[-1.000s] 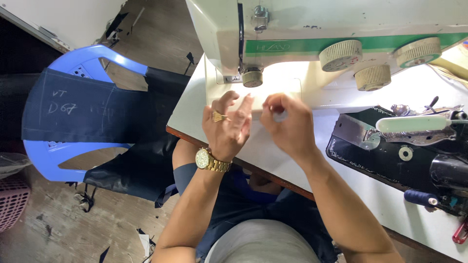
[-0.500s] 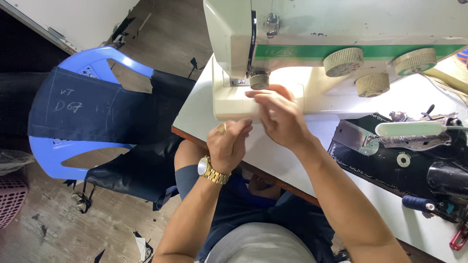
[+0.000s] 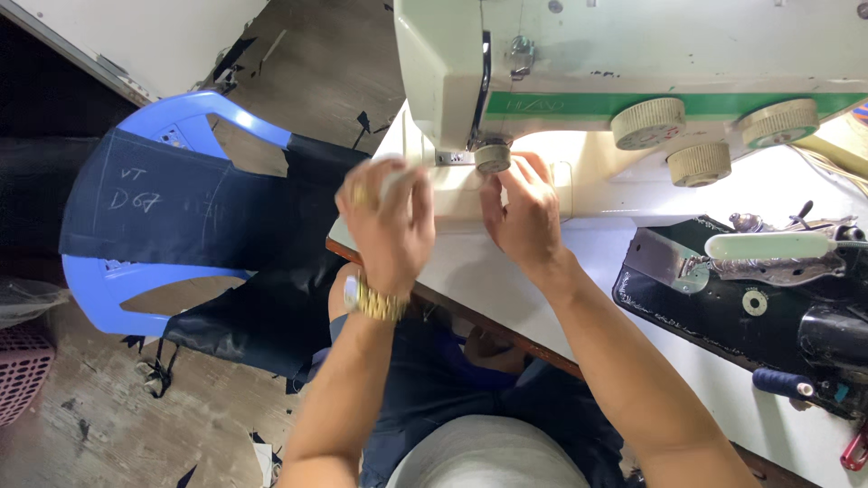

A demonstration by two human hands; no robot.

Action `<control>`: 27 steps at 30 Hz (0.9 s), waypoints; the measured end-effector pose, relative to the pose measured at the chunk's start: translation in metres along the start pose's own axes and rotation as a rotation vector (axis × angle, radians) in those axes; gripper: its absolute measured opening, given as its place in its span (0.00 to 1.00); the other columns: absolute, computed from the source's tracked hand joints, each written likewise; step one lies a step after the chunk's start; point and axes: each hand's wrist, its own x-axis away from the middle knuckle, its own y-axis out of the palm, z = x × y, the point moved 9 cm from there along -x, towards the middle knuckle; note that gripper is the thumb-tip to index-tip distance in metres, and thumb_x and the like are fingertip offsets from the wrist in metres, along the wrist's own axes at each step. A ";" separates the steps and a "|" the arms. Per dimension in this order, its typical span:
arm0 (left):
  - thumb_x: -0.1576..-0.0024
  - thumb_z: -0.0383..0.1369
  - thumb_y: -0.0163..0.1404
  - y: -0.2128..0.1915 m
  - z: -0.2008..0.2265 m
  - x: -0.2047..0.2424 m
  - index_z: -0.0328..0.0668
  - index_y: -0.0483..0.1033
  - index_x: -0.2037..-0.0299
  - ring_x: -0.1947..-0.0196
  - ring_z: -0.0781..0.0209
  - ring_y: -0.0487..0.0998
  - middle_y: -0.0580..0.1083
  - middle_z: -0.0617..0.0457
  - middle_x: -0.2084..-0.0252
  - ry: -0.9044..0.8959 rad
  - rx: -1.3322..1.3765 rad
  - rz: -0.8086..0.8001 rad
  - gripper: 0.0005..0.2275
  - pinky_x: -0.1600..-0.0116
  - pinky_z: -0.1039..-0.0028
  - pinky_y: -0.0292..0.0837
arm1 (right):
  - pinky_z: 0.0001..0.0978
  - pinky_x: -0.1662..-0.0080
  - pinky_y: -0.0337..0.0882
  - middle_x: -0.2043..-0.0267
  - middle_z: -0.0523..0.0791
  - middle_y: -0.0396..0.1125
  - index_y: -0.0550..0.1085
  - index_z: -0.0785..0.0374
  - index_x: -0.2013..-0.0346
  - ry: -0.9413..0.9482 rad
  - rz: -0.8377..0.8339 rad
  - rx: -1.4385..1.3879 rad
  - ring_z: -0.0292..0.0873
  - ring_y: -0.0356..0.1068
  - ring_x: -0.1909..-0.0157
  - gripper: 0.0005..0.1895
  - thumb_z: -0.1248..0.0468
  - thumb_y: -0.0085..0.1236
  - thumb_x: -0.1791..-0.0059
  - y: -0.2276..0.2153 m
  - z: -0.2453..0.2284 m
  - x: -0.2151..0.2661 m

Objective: The person threads a sewing machine by pulling thread from a spool, guiding it through the tension disks, and inserting it into the needle eye by hand.

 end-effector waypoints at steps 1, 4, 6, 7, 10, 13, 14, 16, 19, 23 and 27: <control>0.44 0.31 0.59 0.008 -0.003 -0.008 0.52 0.81 0.67 0.53 0.47 0.76 0.76 0.53 0.59 0.039 -0.155 0.007 0.02 0.47 0.59 0.64 | 0.42 0.54 0.73 0.68 0.47 0.72 0.77 0.65 0.69 0.029 0.001 -0.010 0.52 0.73 0.58 0.07 0.75 0.52 0.51 -0.005 -0.007 -0.006; 0.46 0.32 0.60 0.045 -0.020 -0.023 0.46 0.82 0.70 0.46 0.45 0.74 0.78 0.46 0.56 -0.170 -0.152 -0.193 0.03 0.39 0.47 0.55 | 0.41 0.54 0.74 0.68 0.47 0.72 0.79 0.63 0.66 -0.005 0.015 0.016 0.52 0.74 0.57 0.07 0.74 0.52 0.51 -0.003 -0.009 -0.001; 0.49 0.31 0.60 0.065 -0.029 -0.024 0.46 0.82 0.73 0.40 0.44 0.71 0.78 0.43 0.51 -0.320 -0.138 -0.346 0.02 0.35 0.40 0.53 | 0.40 0.54 0.74 0.68 0.46 0.71 0.78 0.62 0.65 -0.009 0.026 0.014 0.51 0.74 0.57 0.07 0.73 0.53 0.50 -0.002 -0.006 0.001; 0.51 0.30 0.59 0.082 -0.037 -0.016 0.46 0.81 0.75 0.35 0.43 0.69 0.77 0.41 0.46 -0.471 -0.122 -0.506 0.02 0.32 0.33 0.51 | 0.39 0.54 0.73 0.68 0.45 0.71 0.78 0.61 0.65 -0.006 0.033 0.015 0.51 0.73 0.57 0.06 0.72 0.54 0.50 -0.003 -0.003 0.003; 0.52 0.29 0.58 0.078 -0.035 -0.018 0.42 0.82 0.74 0.36 0.43 0.71 0.80 0.42 0.53 -0.491 -0.084 -0.446 0.02 0.36 0.33 0.58 | 0.37 0.53 0.74 0.67 0.44 0.71 0.78 0.60 0.66 0.010 0.049 0.024 0.49 0.74 0.56 0.06 0.71 0.54 0.51 0.003 0.004 0.009; 0.53 0.29 0.57 0.082 -0.049 -0.009 0.42 0.83 0.72 0.38 0.42 0.72 0.77 0.44 0.48 -0.522 -0.030 -0.440 0.03 0.40 0.31 0.64 | 0.40 0.54 0.74 0.68 0.45 0.71 0.78 0.60 0.67 0.035 0.041 0.023 0.50 0.74 0.57 0.07 0.72 0.53 0.51 0.000 0.000 0.007; 0.53 0.29 0.57 0.083 -0.046 -0.014 0.42 0.83 0.72 0.38 0.42 0.72 0.77 0.44 0.48 -0.523 -0.033 -0.440 0.03 0.40 0.31 0.64 | 0.40 0.54 0.74 0.68 0.45 0.71 0.78 0.60 0.67 0.035 0.042 0.020 0.50 0.74 0.57 0.07 0.72 0.53 0.51 0.001 0.001 0.006; 0.54 0.31 0.58 0.081 -0.040 -0.021 0.43 0.83 0.73 0.41 0.46 0.74 0.78 0.48 0.52 -0.498 -0.121 -0.429 0.03 0.40 0.37 0.66 | 0.39 0.53 0.72 0.68 0.45 0.71 0.78 0.60 0.67 0.023 0.044 0.028 0.50 0.74 0.56 0.07 0.72 0.54 0.52 0.001 0.001 0.007; 0.52 0.32 0.57 0.075 -0.032 -0.026 0.42 0.82 0.73 0.40 0.47 0.73 0.78 0.48 0.52 -0.520 -0.096 -0.459 0.04 0.42 0.39 0.68 | 0.40 0.53 0.72 0.68 0.44 0.72 0.79 0.59 0.65 0.019 0.045 0.016 0.50 0.74 0.56 0.07 0.72 0.55 0.52 0.001 0.006 0.011; 0.52 0.32 0.57 0.074 -0.034 -0.016 0.39 0.81 0.74 0.41 0.41 0.73 0.76 0.43 0.49 -0.529 -0.014 -0.422 0.05 0.44 0.36 0.69 | 0.40 0.52 0.72 0.67 0.45 0.73 0.79 0.60 0.65 0.013 0.054 0.013 0.50 0.75 0.56 0.07 0.72 0.56 0.52 -0.003 0.006 0.012; 0.50 0.29 0.54 0.053 -0.011 -0.016 0.39 0.81 0.73 0.39 0.37 0.71 0.75 0.41 0.48 -0.468 -0.006 -0.439 0.04 0.42 0.32 0.65 | 0.40 0.52 0.72 0.66 0.45 0.73 0.79 0.60 0.64 0.008 0.053 -0.020 0.50 0.75 0.56 0.07 0.72 0.55 0.52 -0.006 0.006 0.010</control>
